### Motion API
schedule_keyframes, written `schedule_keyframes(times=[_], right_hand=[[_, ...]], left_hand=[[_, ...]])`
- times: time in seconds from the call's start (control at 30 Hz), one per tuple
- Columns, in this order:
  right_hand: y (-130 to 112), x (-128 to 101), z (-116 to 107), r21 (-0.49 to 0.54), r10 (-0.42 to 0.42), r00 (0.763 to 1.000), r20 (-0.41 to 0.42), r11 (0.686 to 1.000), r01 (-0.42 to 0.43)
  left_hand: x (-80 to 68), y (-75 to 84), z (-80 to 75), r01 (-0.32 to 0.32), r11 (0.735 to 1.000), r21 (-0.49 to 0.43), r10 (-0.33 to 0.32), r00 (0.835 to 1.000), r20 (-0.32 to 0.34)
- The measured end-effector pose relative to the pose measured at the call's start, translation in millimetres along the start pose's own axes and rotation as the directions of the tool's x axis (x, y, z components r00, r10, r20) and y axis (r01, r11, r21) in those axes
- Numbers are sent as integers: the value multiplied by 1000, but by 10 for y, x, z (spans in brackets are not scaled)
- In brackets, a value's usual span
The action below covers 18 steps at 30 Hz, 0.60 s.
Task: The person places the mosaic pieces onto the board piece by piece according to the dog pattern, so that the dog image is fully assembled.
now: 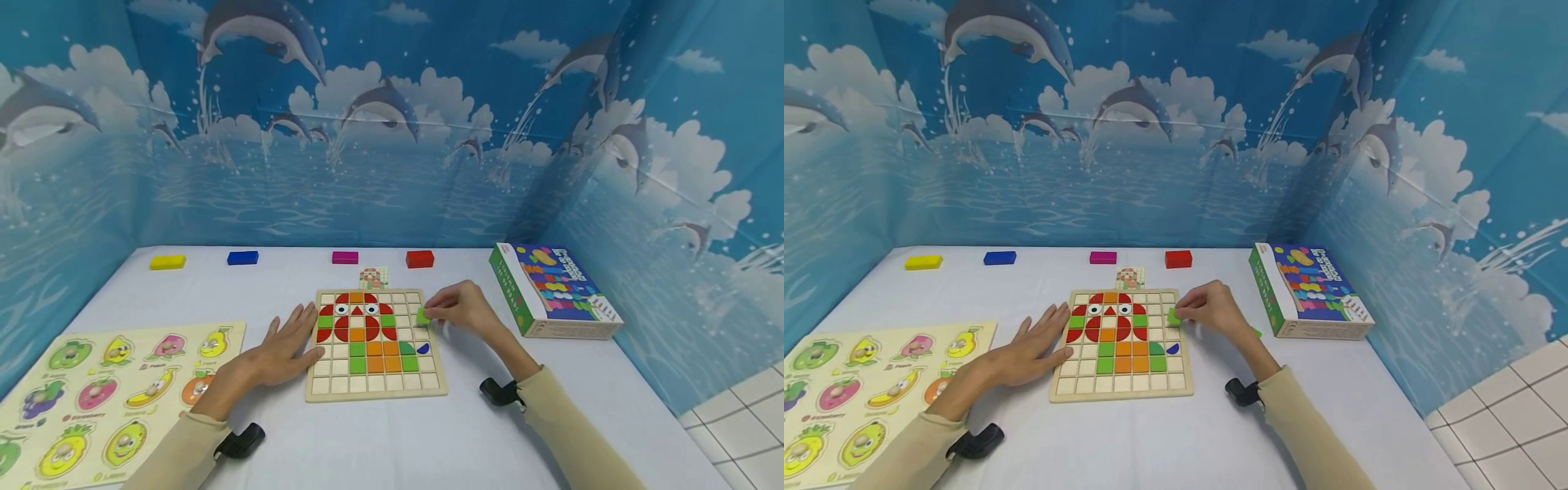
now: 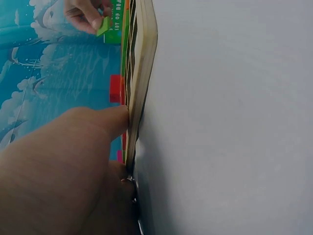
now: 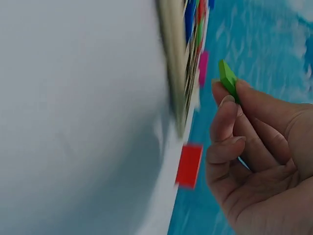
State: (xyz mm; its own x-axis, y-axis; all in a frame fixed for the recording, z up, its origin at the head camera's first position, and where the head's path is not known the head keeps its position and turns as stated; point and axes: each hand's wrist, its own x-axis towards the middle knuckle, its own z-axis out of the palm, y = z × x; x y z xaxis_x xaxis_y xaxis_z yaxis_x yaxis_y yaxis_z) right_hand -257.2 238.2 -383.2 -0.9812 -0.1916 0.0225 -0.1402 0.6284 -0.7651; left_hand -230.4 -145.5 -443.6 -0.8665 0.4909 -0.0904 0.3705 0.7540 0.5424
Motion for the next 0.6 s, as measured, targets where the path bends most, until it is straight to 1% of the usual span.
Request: schedule_keyframes(times=[0.1, 0.2, 0.3, 0.47, 0.6], right_hand=[[-234, -92, 199, 25, -68, 995, 79, 997, 66], [-442, -220, 382, 40, -140, 979, 150, 990, 135], [-588, -339, 555, 56, -212, 957, 200, 977, 205], [-697, -456, 792, 61, -289, 926, 242, 957, 283], [-690, -498, 896, 22, -317, 916, 246, 947, 322]], left_hand=[[1, -2, 3, -6, 1000, 2, 6, 1000, -6], [1, 3, 2, -9, 1000, 5, 9, 1000, -9], [-1, 11, -1, -10, 1000, 7, 10, 1000, -10], [-2, 13, 0, -2, 1000, 17, 2, 1000, -5], [7, 9, 3, 2, 1000, 18, -2, 1000, -1]])
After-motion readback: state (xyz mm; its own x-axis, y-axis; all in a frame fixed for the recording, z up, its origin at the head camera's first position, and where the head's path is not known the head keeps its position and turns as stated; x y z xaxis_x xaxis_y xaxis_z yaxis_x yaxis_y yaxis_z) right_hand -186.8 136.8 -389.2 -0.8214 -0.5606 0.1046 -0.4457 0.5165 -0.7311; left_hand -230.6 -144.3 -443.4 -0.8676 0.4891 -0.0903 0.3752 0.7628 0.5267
